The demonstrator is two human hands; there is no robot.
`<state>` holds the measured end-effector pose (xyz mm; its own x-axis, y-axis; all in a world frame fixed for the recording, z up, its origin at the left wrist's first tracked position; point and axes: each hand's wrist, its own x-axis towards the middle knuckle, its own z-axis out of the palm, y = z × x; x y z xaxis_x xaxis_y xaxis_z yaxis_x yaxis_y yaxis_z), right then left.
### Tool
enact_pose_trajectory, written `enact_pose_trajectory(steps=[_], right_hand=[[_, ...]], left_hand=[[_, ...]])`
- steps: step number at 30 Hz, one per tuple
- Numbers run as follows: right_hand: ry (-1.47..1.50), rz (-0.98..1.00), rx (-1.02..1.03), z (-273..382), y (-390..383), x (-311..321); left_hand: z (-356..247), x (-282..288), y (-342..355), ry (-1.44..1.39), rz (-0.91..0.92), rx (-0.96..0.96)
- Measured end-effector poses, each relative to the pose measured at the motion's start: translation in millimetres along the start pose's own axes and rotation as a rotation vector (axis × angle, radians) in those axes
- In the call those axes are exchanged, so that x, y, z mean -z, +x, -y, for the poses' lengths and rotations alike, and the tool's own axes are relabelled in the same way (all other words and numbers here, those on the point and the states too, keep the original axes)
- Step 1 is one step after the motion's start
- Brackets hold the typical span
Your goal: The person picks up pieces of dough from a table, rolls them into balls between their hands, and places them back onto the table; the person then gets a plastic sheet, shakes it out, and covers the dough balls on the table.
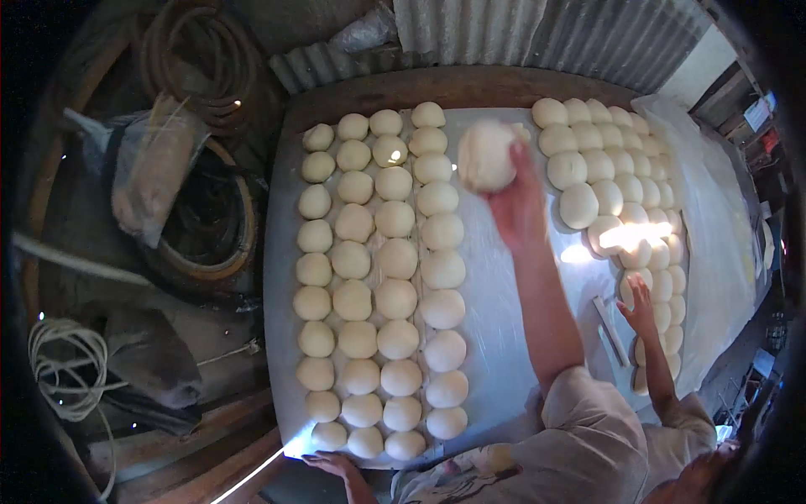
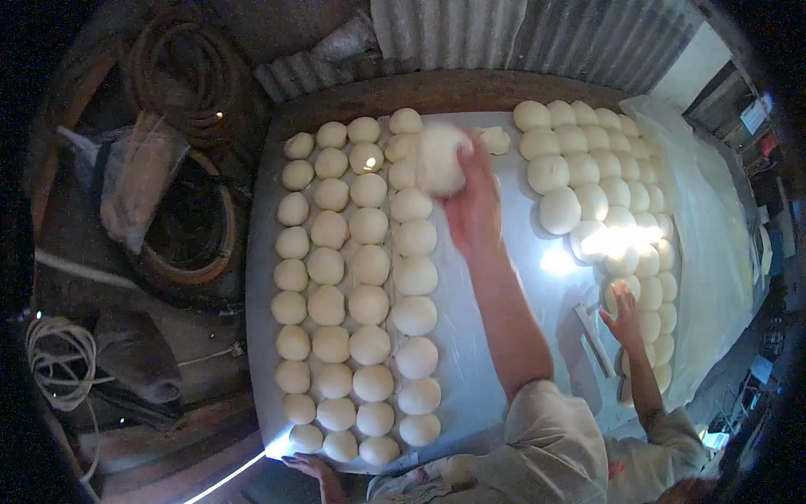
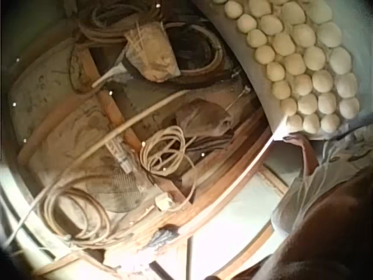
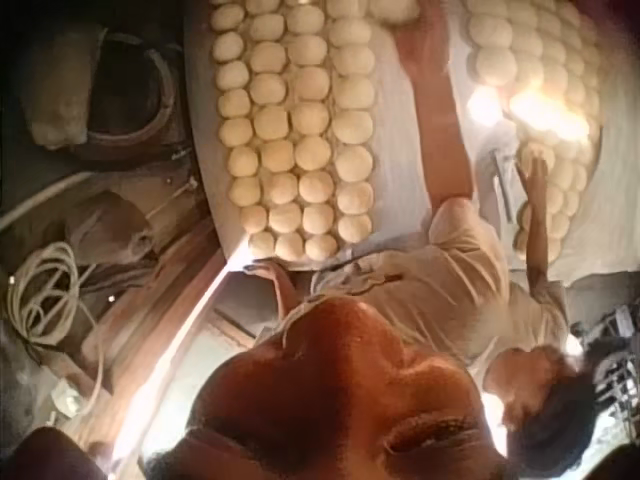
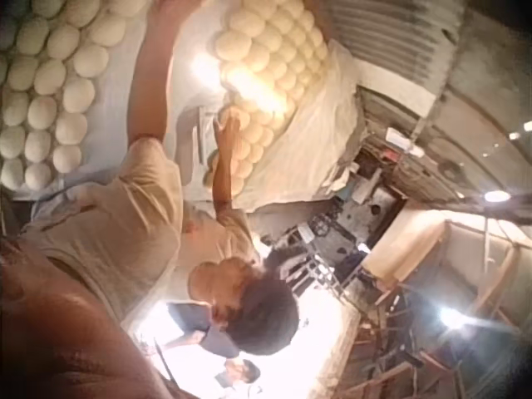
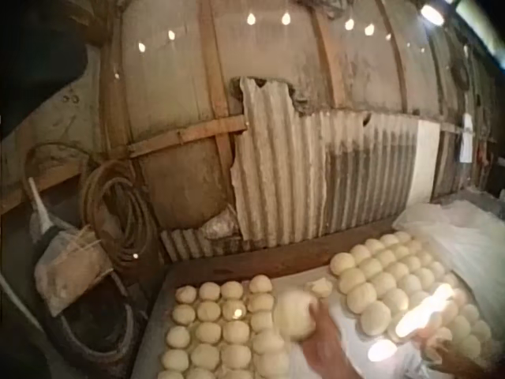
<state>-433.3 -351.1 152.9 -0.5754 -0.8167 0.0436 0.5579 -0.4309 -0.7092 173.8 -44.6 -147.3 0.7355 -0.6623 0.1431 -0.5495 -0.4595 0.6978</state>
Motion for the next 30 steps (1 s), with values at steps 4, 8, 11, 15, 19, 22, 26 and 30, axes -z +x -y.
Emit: enact_pose_trajectory(steps=[4,8,11,15,19,22,26,30], right_hand=[[-0.840,-0.003,0.823,16.9,114.7,-14.2],[-1.400,-0.150,1.252,-42.6,207.9,29.5],[-1.970,-0.081,0.882,-133.8,290.9,183.3],[-1.967,-0.132,0.300,-177.9,275.8,171.9],[-2.047,0.035,0.310,-153.6,272.4,167.3],[-2.062,-0.064,0.279,-121.8,207.1,151.4],[-2.208,-0.016,-0.227,-87.0,110.2,153.4],[-1.921,-0.078,-0.080,-62.0,79.6,214.4]], left_hand=[[-3.3,-0.9,-4.4,0.195,-0.235,-0.043],[-16.2,-5.6,-20.1,0.162,-0.144,0.058],[-41.8,-27.0,-4.5,0.133,-0.060,0.056],[-48.2,-18.6,-12.4,0.153,-0.051,0.104],[-47.2,-23.4,-16.0,0.150,-0.008,0.104],[-45.2,-13.4,-19.6,0.136,-0.006,0.119],[-34.7,0.0,-9.1,0.033,0.027,0.132],[-14.2,14.3,12.0,0.196,0.079,0.022]])
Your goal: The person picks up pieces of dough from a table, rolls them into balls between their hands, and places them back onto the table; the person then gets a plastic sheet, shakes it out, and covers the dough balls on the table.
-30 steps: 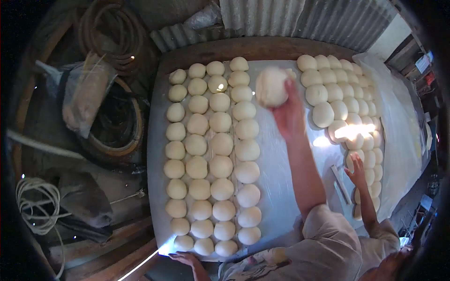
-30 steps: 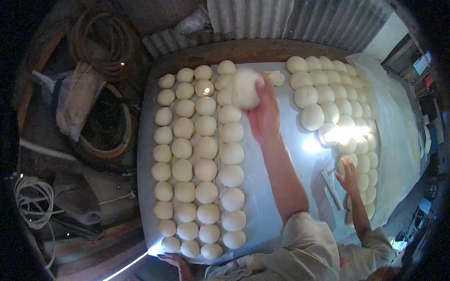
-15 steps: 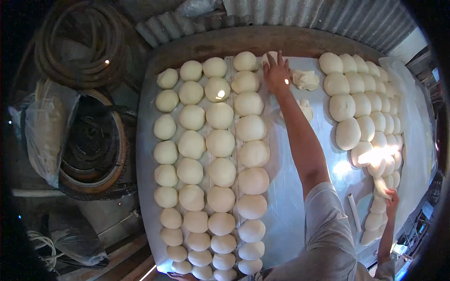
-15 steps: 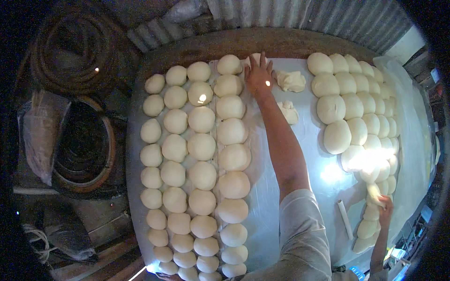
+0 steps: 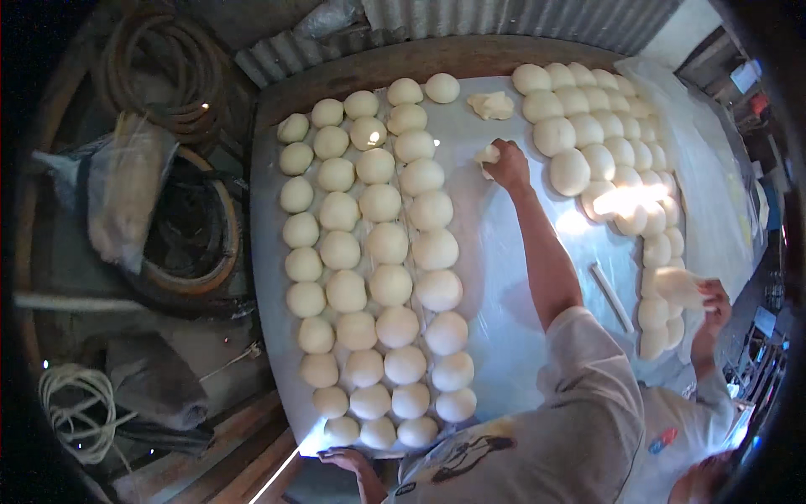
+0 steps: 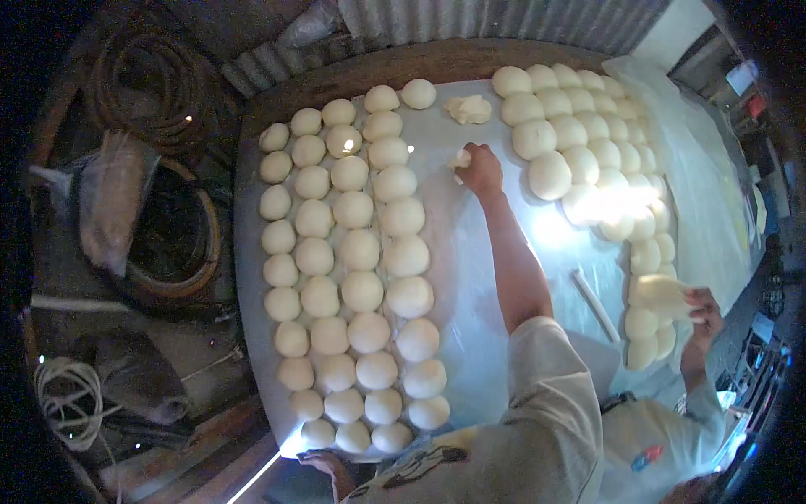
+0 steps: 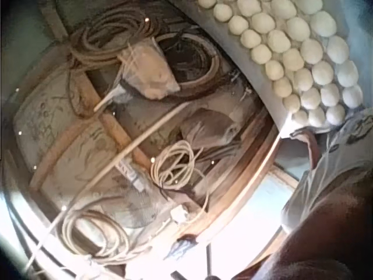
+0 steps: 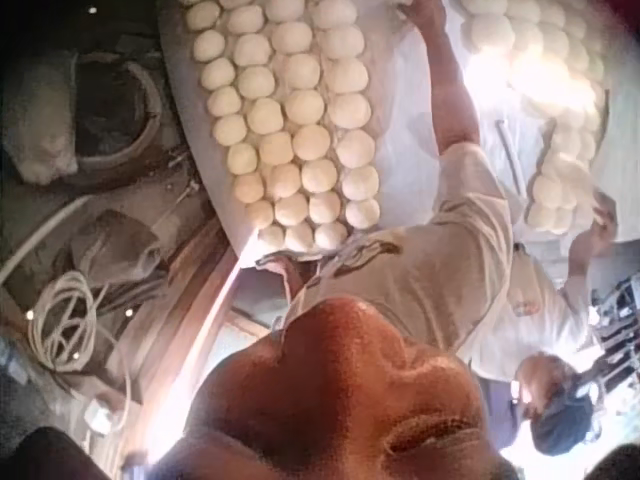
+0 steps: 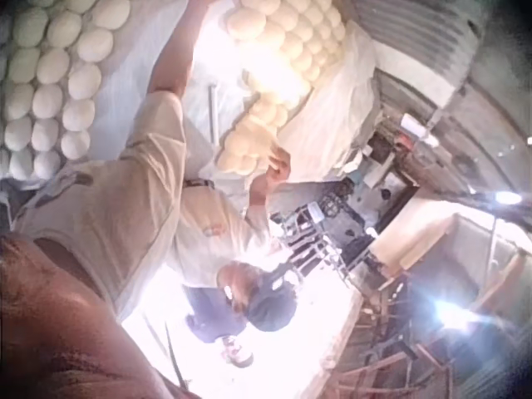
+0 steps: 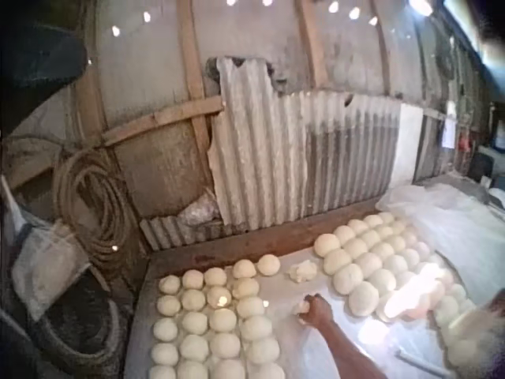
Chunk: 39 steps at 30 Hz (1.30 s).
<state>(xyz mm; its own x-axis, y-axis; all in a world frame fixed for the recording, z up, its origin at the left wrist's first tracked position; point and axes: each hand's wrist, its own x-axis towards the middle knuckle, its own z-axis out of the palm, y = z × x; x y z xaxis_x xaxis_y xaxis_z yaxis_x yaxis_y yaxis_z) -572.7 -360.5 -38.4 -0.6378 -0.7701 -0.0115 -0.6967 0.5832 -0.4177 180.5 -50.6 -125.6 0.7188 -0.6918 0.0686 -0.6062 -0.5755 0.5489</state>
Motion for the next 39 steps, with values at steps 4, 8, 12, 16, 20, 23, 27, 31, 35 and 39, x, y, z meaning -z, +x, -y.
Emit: enact_pose_trajectory(steps=[4,8,12,16,20,23,27,31,35,39], right_hand=[[1.222,0.106,-0.216,56.7,-128.2,66.5],[1.666,0.127,-0.181,114.7,-284.6,98.7],[1.509,0.299,0.085,169.6,-432.6,75.5],[1.220,0.360,0.187,176.0,-498.9,82.0],[1.300,0.079,-0.006,184.2,-542.2,91.0],[0.777,-0.183,0.221,185.8,-540.1,135.3],[0.668,-0.248,-0.062,170.8,-530.3,160.5],[1.116,-0.226,0.026,177.6,-558.7,89.0],[1.333,-0.158,-0.386,177.7,-581.3,79.2],[0.781,-0.239,0.035,168.5,-567.5,124.5]], left_hand=[[2.6,24.8,16.4,-0.247,0.054,0.112],[-207.2,42.3,-39.8,-0.936,0.608,-0.313],[-322.0,70.6,-109.6,-1.000,1.072,-0.540],[-320.1,96.3,-116.2,-1.038,0.935,-0.557],[-289.9,105.5,-132.6,-1.043,0.883,-0.640],[-284.9,114.2,-126.3,-1.098,1.037,-0.701],[-287.3,130.7,-139.6,-1.249,1.475,-0.116],[-273.2,112.8,-148.4,-1.175,1.340,-0.008],[-257.7,104.6,-148.1,-0.965,1.013,-0.397],[-253.6,124.7,-151.8,-0.970,1.265,-0.325]])
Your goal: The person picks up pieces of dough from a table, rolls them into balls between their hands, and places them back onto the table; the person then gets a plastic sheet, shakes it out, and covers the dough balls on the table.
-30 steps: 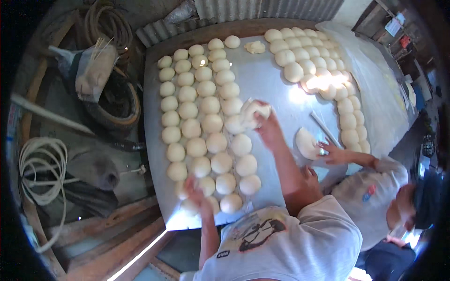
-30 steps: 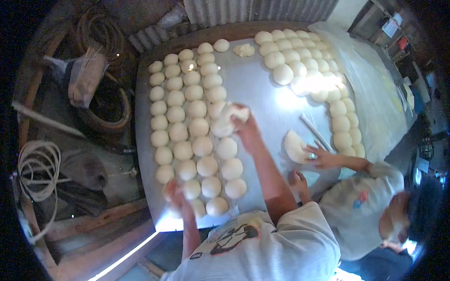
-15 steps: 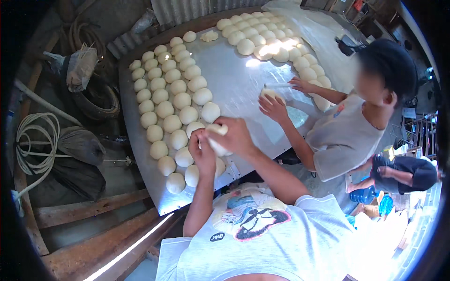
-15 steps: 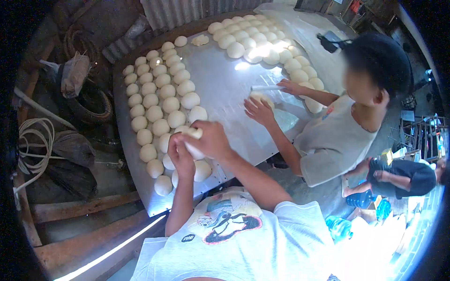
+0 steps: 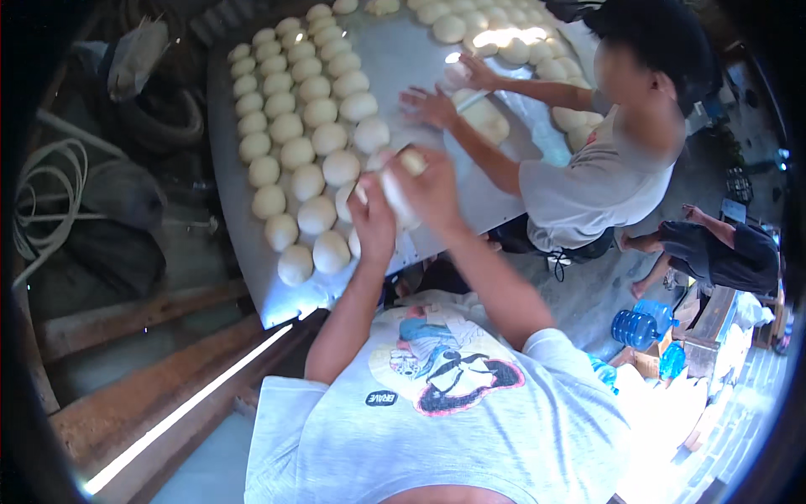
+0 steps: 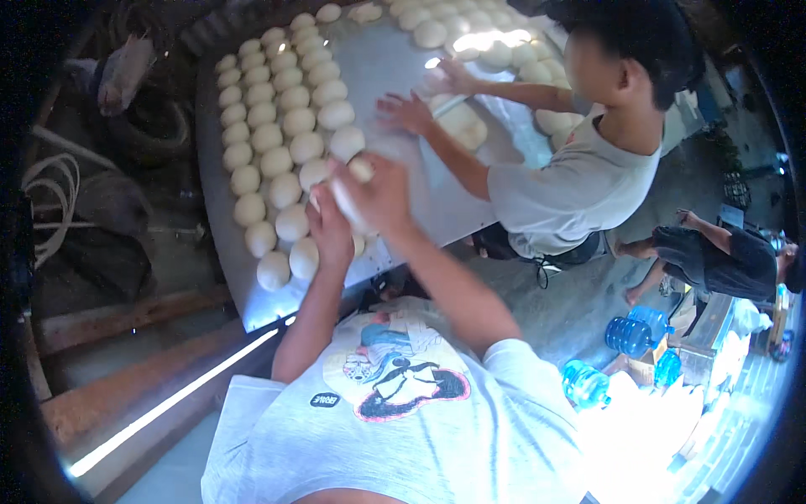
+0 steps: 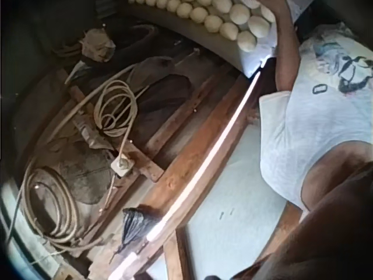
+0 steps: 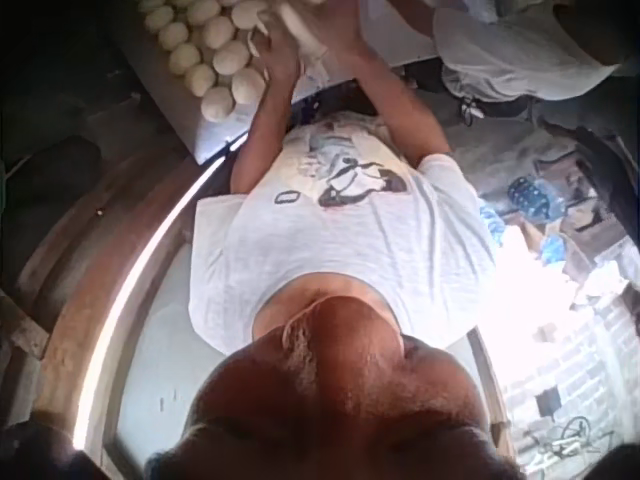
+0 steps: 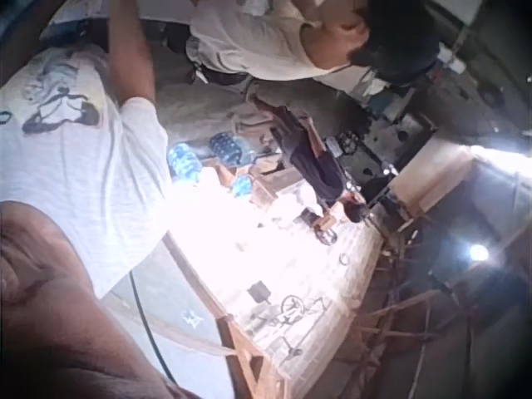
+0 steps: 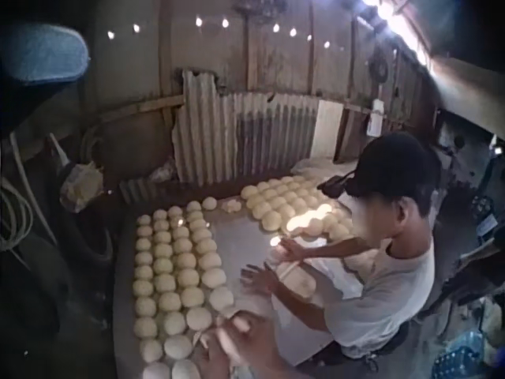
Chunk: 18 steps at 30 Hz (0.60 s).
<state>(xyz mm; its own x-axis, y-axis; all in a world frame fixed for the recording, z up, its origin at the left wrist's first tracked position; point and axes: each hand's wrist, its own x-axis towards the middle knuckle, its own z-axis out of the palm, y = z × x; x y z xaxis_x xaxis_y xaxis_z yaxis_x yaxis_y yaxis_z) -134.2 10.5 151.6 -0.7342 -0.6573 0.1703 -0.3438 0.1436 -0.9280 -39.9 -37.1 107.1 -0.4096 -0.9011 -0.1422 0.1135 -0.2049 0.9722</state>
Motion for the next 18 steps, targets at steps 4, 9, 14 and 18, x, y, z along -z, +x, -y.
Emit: enact_pose_trajectory(steps=[4,9,14,18], right_hand=[[-0.386,-0.091,0.201,-37.4,-0.5,35.2],[-0.844,0.134,-0.179,-172.0,-92.2,-4.9],[0.647,0.101,-0.713,-80.1,-56.9,-12.9],[-0.132,-0.223,0.332,21.5,-3.9,-7.3]], left_hand=[[-3.1,9.7,15.7,-0.706,0.331,0.250],[118.0,57.8,-43.9,-0.138,0.061,0.940],[64.4,11.5,-10.2,-0.191,-0.222,0.356],[-2.8,-10.1,11.7,0.094,0.095,-0.404]])
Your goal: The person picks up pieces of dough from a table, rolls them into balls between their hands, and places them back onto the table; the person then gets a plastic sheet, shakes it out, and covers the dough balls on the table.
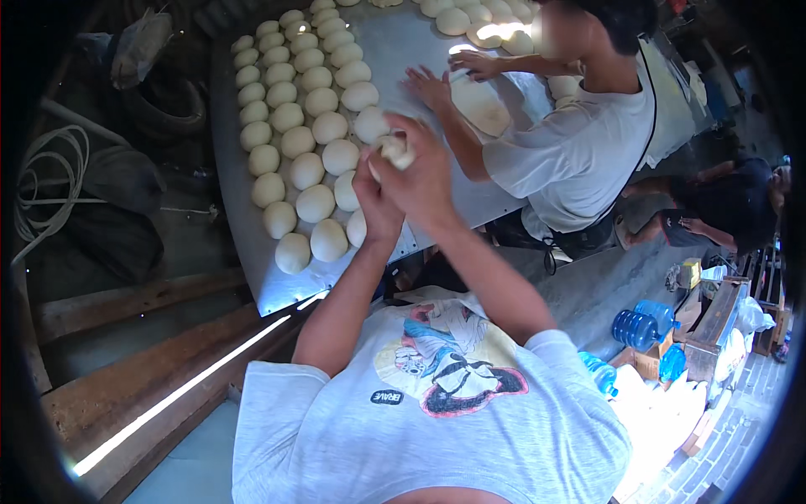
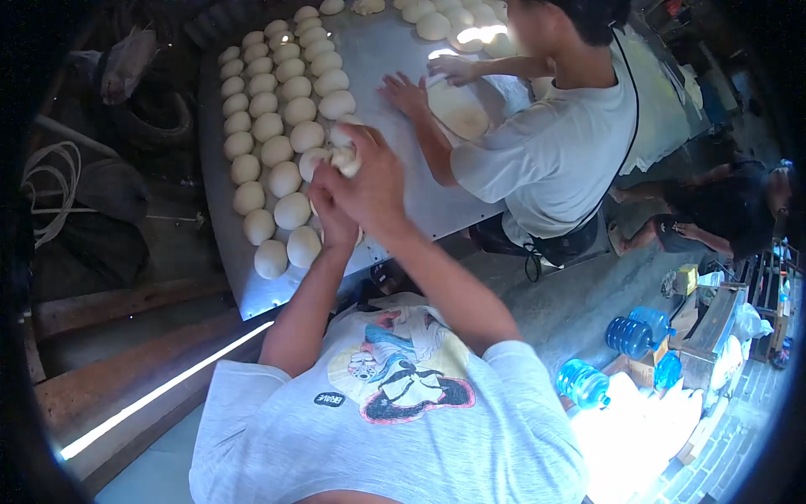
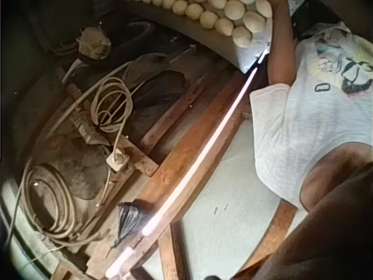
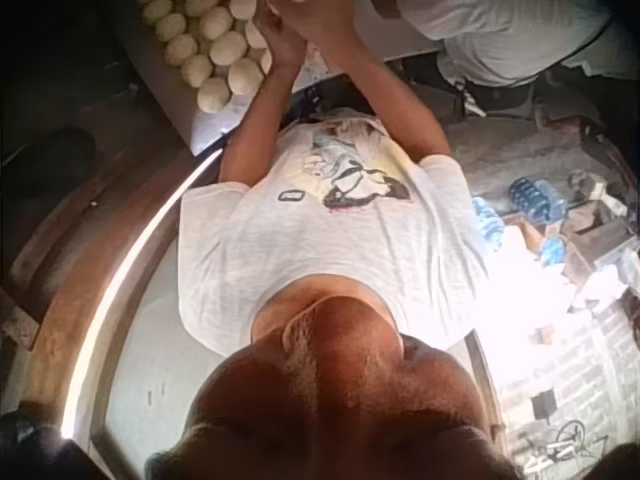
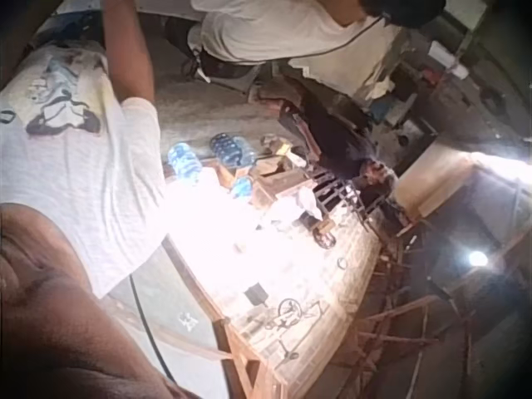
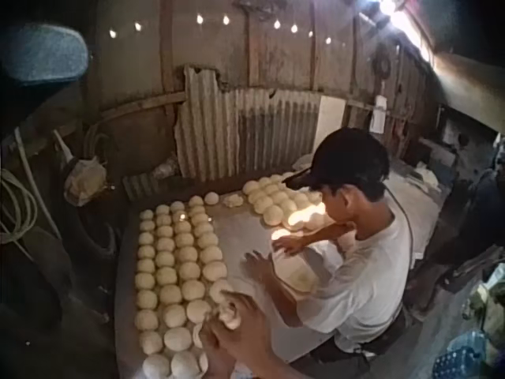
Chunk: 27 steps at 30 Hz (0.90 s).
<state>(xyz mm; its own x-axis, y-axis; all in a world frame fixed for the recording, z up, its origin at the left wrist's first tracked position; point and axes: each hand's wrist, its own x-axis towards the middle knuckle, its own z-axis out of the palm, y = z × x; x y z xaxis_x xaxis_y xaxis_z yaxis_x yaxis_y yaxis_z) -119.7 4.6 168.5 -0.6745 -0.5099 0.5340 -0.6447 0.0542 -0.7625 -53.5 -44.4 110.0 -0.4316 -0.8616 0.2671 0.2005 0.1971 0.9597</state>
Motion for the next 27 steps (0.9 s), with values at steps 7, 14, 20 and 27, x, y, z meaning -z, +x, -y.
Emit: enact_pose_trajectory(steps=[7,14,20,27], right_hand=[[-0.670,0.332,-0.025,-129.2,-107.5,7.7],[0.721,0.153,-0.942,-64.0,-72.0,-23.1],[-0.036,0.226,0.080,-10.8,9.8,28.4],[0.265,0.739,-0.858,-148.8,-113.4,22.3]], left_hand=[[84.1,58.1,-67.2,-0.389,-0.082,0.765],[49.2,20.1,-42.4,-0.205,-0.394,0.603],[-21.5,15.2,0.7,-0.058,0.066,0.017],[47.7,57.8,-117.2,0.082,0.057,0.280]])
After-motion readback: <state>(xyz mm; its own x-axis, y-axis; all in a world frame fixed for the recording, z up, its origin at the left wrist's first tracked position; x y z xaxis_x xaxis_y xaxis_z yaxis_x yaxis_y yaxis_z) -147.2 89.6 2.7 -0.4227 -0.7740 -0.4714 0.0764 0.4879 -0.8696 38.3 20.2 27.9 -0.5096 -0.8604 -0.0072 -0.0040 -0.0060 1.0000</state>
